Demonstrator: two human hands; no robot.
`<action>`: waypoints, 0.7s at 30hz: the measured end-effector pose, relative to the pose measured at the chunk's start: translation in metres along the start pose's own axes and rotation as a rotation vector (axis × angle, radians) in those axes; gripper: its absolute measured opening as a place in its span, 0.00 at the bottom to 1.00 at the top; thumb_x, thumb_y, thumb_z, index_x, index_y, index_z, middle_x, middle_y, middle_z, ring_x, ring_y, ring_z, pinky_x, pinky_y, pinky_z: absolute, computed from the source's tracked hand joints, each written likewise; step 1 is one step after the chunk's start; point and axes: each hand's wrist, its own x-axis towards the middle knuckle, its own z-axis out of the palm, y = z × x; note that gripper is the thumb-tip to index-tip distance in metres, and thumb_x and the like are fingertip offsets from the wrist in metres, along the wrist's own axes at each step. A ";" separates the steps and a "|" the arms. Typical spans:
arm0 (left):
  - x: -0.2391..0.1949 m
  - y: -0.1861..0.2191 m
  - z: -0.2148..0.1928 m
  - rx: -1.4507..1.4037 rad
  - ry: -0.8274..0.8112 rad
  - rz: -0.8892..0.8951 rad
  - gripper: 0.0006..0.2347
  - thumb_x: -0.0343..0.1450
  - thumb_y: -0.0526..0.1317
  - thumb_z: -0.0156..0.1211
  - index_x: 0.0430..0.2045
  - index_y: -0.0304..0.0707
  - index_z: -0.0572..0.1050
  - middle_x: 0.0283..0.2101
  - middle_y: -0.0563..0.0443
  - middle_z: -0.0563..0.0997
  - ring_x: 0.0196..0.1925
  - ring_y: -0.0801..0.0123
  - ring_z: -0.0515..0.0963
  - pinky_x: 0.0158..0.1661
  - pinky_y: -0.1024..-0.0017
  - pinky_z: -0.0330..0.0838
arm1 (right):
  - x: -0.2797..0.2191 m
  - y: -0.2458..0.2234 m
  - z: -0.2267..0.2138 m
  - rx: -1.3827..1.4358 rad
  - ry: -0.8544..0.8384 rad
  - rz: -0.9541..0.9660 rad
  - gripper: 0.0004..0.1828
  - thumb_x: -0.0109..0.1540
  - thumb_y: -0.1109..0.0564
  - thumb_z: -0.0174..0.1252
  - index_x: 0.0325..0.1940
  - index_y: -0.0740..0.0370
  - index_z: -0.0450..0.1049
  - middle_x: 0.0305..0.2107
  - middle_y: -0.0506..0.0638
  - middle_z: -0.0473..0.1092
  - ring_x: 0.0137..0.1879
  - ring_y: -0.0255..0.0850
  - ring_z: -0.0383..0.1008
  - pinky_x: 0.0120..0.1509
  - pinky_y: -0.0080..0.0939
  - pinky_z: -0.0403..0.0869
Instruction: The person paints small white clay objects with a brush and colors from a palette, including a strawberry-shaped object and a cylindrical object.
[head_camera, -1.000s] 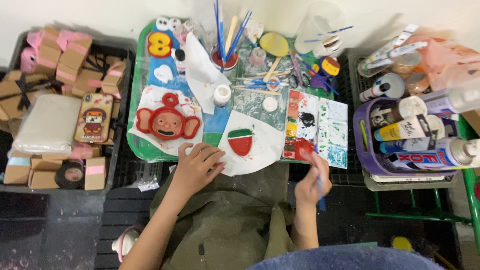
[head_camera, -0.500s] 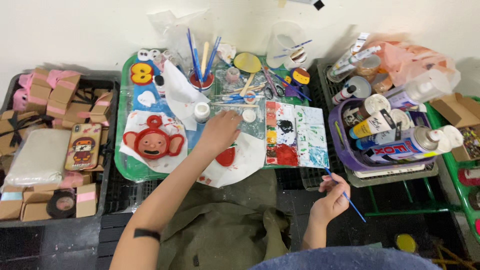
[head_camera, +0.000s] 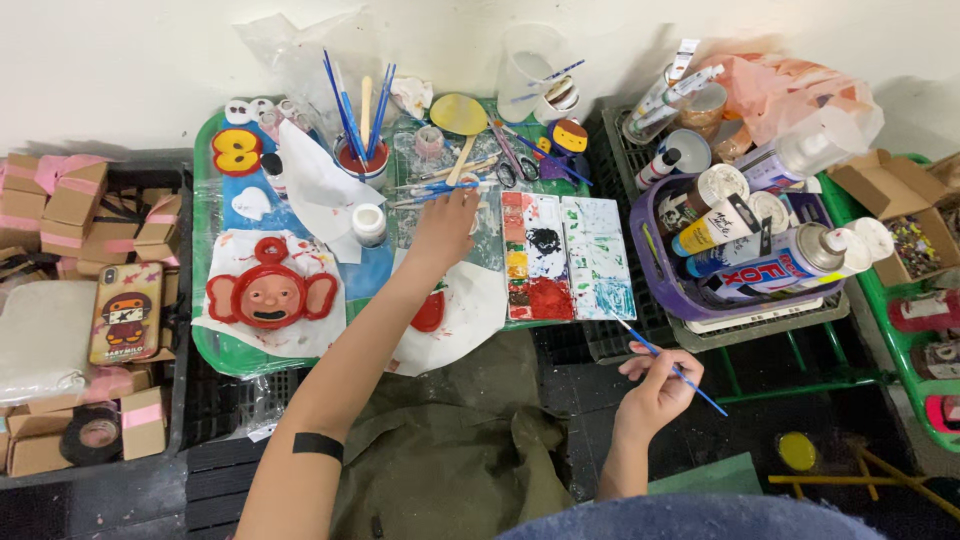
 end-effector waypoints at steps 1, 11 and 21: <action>0.000 0.000 -0.012 -0.051 -0.017 0.005 0.32 0.52 0.39 0.74 0.52 0.33 0.72 0.45 0.42 0.75 0.45 0.51 0.79 0.43 0.55 0.72 | -0.002 0.001 0.001 -0.015 -0.023 0.004 0.03 0.76 0.62 0.45 0.49 0.63 0.59 0.31 0.57 0.72 0.31 0.36 0.71 0.38 0.33 0.69; -0.060 -0.050 -0.147 -0.637 0.400 -0.140 0.20 0.63 0.31 0.69 0.45 0.31 0.66 0.50 0.38 0.73 0.50 0.50 0.76 0.53 0.60 0.73 | -0.018 0.020 0.018 -0.030 -0.201 0.105 0.04 0.71 0.65 0.53 0.46 0.66 0.64 0.29 0.58 0.73 0.29 0.34 0.71 0.35 0.33 0.70; -0.091 -0.046 -0.106 -0.547 0.512 -0.316 0.27 0.66 0.33 0.71 0.58 0.27 0.65 0.50 0.36 0.74 0.53 0.49 0.77 0.55 0.59 0.70 | -0.030 0.031 0.029 0.004 -0.337 0.159 0.03 0.69 0.66 0.53 0.44 0.68 0.66 0.29 0.58 0.74 0.28 0.34 0.71 0.34 0.32 0.70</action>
